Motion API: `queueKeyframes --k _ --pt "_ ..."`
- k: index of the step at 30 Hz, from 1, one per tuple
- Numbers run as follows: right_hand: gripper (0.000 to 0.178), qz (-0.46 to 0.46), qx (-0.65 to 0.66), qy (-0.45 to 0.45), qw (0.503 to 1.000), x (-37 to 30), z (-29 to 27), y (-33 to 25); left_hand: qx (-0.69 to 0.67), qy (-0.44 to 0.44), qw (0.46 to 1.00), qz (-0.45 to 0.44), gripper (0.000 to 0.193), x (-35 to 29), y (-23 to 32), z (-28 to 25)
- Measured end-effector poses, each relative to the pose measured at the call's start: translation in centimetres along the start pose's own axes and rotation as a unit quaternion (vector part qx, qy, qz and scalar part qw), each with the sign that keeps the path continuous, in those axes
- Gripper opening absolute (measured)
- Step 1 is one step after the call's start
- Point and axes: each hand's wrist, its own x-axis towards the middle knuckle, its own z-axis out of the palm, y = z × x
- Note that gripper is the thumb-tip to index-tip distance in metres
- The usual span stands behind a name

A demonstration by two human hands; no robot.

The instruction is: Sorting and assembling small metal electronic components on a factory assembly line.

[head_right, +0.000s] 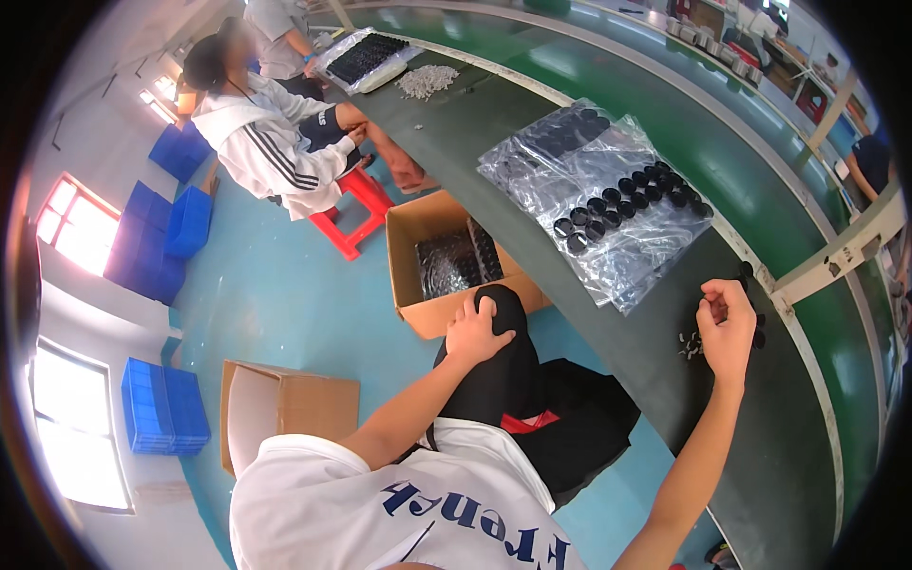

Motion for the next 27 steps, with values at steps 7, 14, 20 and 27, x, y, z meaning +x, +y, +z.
queueKeyframes --k 7,14,20,27 --pt "0.018 -0.013 -0.015 0.015 1.000 -0.5 -0.6 0.0 0.016 0.054 0.998 0.021 0.063 -0.3 0.6 0.9" --pt "0.012 -0.032 0.002 0.025 0.999 -0.3 -0.1 -0.2 -0.015 0.040 0.998 0.038 0.061 -0.3 -0.4 0.9" --pt "0.010 -0.031 0.013 0.026 0.999 -0.5 0.1 -0.2 -0.010 0.049 0.999 0.016 0.062 -0.3 -0.4 0.8" --pt "0.012 -0.081 0.022 0.014 0.996 -0.2 0.1 -0.5 -0.018 0.041 0.999 0.021 0.061 -0.1 -0.1 0.9"
